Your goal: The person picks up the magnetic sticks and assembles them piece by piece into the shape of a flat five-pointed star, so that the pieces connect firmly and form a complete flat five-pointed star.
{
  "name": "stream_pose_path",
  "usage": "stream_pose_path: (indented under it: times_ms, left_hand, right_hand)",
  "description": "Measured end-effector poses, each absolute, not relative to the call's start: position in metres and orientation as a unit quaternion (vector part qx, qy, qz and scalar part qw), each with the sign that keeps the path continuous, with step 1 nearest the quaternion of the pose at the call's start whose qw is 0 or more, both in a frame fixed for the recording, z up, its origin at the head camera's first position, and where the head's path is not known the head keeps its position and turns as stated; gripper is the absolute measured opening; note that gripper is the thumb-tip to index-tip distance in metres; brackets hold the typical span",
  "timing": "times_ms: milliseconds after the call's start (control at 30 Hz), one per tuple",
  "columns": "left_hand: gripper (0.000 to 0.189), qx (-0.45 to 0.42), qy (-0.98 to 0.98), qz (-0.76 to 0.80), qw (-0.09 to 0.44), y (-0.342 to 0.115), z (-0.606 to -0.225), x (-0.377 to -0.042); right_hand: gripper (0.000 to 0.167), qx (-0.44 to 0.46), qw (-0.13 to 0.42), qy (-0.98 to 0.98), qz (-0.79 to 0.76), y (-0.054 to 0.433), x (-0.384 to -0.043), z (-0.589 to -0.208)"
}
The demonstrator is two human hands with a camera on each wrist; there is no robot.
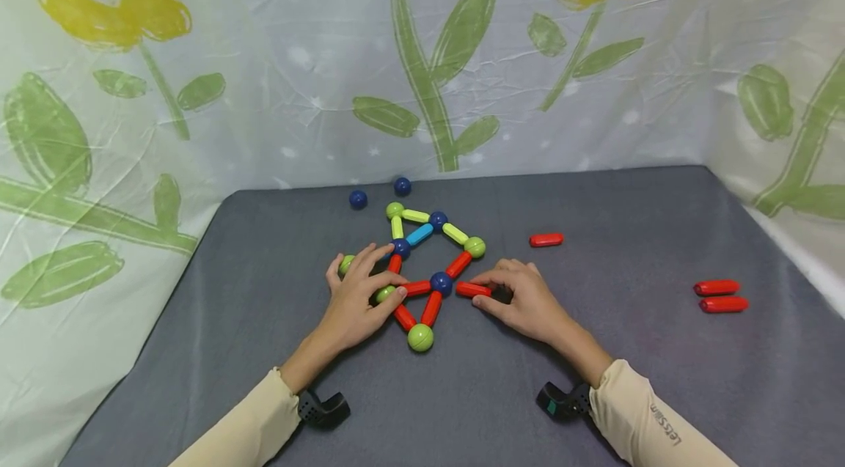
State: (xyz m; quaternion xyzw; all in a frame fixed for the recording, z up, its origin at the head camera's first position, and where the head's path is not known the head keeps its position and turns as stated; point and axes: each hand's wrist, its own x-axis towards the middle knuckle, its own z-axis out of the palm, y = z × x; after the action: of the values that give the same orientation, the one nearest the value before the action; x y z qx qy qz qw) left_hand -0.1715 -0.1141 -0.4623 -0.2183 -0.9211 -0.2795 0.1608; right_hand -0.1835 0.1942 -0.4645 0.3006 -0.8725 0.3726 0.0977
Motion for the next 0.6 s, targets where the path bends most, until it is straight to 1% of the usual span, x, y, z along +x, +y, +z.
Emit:
stream_pose_path:
  times_ms: [300, 600]
  left_hand:
    - [0.02, -0.22, -0.92, -0.278, 0.165, -0.1146, -0.4626, -0.1716]
    - [0.018, -0.218, -0.922, -0.279, 0.158, -0.1147, -0.4627, -0.1708]
  right_hand:
    - [0.026, 0.303, 0.105, -0.867, 0.381, 0.1889, -0.1817, -0.4658]
    - [0.026, 0.298, 0.107, -0.87, 0.377, 0.1881, -0.1805, -0.4658]
